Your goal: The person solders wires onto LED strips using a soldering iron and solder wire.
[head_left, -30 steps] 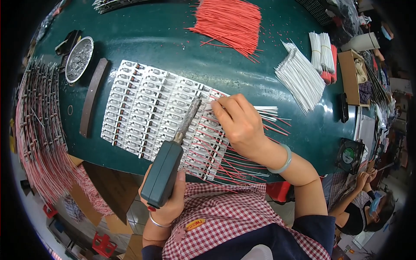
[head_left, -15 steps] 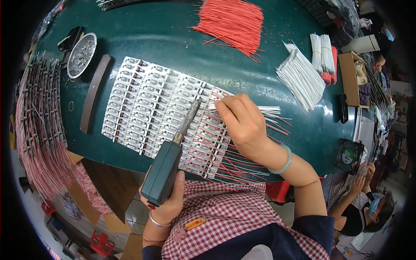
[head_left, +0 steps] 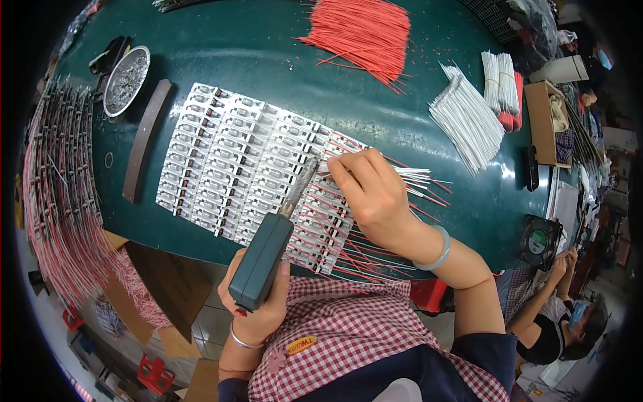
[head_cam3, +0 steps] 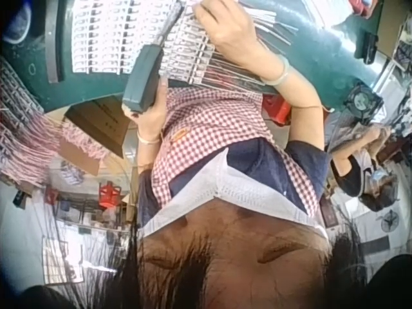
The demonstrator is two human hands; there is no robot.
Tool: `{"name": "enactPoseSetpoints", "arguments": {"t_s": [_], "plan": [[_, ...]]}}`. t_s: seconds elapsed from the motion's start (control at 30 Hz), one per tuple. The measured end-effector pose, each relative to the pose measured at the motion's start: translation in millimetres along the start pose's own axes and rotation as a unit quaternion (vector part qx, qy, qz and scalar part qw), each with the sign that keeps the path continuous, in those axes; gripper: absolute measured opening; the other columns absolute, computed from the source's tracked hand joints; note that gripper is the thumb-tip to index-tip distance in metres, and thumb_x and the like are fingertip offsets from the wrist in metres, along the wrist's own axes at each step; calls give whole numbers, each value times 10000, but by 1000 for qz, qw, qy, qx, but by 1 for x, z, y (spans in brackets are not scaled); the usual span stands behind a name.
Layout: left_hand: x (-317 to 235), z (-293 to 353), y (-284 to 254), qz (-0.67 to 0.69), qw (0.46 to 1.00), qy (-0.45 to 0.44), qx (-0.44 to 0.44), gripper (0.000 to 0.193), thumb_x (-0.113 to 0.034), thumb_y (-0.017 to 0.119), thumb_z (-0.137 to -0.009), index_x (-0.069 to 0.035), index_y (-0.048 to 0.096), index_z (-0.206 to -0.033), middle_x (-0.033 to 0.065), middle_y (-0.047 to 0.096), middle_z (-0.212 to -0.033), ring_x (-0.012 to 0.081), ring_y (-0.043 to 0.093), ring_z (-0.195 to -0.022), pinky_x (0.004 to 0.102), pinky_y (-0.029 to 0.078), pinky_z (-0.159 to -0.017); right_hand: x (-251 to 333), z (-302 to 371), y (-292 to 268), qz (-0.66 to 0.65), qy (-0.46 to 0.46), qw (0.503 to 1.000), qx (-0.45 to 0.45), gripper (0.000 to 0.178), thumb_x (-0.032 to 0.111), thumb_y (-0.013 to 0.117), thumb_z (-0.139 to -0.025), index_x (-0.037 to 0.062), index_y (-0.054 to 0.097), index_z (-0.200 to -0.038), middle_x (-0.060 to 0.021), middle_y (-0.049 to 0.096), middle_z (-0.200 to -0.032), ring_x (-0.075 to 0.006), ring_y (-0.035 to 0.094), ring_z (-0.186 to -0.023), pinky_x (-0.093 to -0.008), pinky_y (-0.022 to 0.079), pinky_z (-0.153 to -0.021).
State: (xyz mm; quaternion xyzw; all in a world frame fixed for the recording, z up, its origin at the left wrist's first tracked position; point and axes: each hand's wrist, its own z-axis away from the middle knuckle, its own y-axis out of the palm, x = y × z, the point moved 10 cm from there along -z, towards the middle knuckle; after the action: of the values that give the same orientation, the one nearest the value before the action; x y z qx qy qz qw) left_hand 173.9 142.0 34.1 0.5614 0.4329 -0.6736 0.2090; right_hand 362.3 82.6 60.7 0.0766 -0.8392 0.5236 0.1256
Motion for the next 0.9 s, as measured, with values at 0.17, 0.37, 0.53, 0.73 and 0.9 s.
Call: {"name": "enactPoseSetpoints", "arguments": {"t_s": [0.17,0.37,0.53,0.73,0.9], "plan": [[-7,-4,3,-34,999,12,16,187,37,752,-772,64,681,-942,153,675,-899,249,672,-711,303,523,-637,1,-1,1,8,2,1000,5,394,17,639,-693,-94,635,-1070,-159,637,-973,-293,607,-826,-368,534,-689],[-13,-3,3,-57,998,31,24,168,34,750,-777,58,679,-928,145,665,-880,247,658,-690,306,516,-612,3,1,5,37,-24,999,4,402,56,627,-678,-117,640,-1041,-141,592,-938,-269,562,-853,-338,512,-689],[-11,2,-2,-31,998,45,5,184,33,746,-785,58,680,-954,153,666,-889,251,656,-686,306,512,-601,4,2,6,49,-23,999,5,401,67,623,-682,-116,640,-1039,-136,589,-931,-265,559,-845,-338,509,-685],[-13,4,-6,-23,998,56,-11,230,21,744,-801,69,679,-1017,164,677,-927,252,672,-723,300,524,-638,4,2,5,43,-23,999,1,398,68,627,-689,-109,645,-1045,-135,600,-945,-261,569,-850,-338,505,-683],[-6,11,-10,-25,999,42,-17,239,12,743,-810,76,677,-1030,165,681,-936,250,682,-754,302,528,-664,12,7,-3,29,-36,999,-19,396,60,632,-693,-113,653,-1049,-146,621,-976,-263,588,-862,-344,505,-670]]}}
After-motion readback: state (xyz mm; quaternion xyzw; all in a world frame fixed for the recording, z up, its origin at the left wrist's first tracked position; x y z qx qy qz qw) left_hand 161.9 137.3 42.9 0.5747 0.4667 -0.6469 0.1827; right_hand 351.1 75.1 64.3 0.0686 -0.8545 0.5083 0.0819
